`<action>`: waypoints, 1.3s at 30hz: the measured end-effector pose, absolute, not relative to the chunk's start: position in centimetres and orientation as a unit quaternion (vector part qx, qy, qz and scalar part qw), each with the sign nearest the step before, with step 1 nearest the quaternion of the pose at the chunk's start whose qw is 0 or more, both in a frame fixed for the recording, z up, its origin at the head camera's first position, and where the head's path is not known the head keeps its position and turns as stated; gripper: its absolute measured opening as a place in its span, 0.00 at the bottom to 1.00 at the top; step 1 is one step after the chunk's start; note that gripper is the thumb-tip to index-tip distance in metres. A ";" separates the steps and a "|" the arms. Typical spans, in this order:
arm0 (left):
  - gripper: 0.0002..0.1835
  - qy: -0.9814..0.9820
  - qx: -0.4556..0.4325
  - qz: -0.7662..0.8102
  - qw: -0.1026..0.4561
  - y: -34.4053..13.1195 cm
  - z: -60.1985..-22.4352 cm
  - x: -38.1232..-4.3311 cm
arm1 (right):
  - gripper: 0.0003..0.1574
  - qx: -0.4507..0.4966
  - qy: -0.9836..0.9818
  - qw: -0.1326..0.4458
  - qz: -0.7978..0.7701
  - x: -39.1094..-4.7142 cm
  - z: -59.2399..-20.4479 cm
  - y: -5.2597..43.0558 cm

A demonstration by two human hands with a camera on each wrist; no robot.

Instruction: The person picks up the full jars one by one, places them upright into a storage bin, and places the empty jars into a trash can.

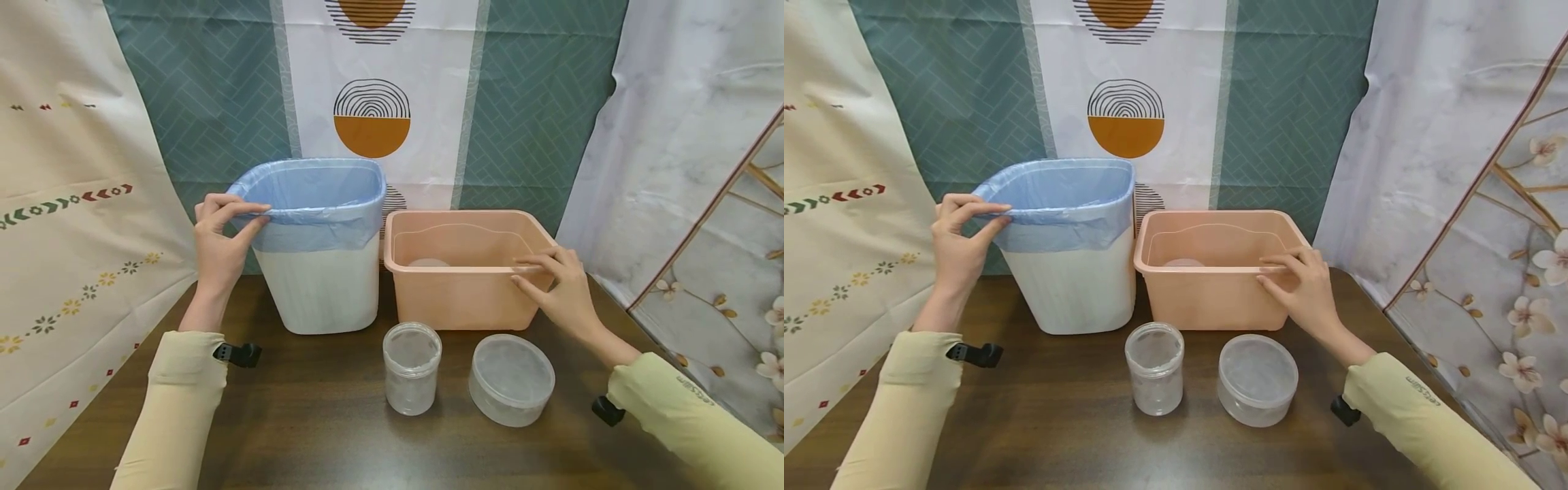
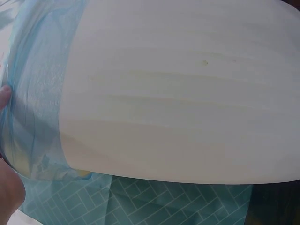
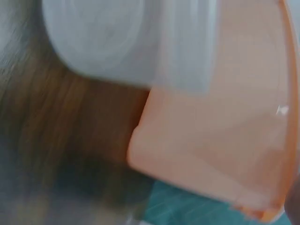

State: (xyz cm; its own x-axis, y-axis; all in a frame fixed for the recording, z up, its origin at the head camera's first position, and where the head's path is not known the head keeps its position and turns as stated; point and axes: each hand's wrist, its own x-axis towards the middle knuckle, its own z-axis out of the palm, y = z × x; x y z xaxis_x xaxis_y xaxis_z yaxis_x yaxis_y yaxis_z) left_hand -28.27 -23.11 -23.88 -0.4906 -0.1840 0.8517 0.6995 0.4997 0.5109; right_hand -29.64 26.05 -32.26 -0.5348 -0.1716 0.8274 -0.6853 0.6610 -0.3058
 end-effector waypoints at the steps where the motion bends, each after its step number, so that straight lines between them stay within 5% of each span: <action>1: 0.08 -0.725 -0.179 -0.468 0.474 -23.1 -23.9 -28.3 | 0.24 0.276 -0.816 0.399 0.315 -29.5 -32.0 25.4; 16: 0.08 -0.724 -0.175 -0.466 0.478 -23.4 -24.1 -28.7 | 0.29 0.436 -0.811 0.269 0.283 -26.2 -30.7 16.5; 39: 0.08 -0.728 -0.163 -0.469 0.473 -23.9 -24.7 -29.6 | 0.42 0.593 -0.803 0.012 0.067 -25.9 -28.2 11.2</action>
State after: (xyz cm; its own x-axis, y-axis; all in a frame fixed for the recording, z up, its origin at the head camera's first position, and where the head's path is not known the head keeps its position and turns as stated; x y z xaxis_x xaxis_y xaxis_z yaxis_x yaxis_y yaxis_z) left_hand -29.60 -23.92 -24.68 -0.4997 -0.2059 0.8413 0.6803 0.5079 0.5284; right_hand -25.89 11.20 -28.19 -0.2970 -0.9497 0.0990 -0.9530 0.2884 -0.0932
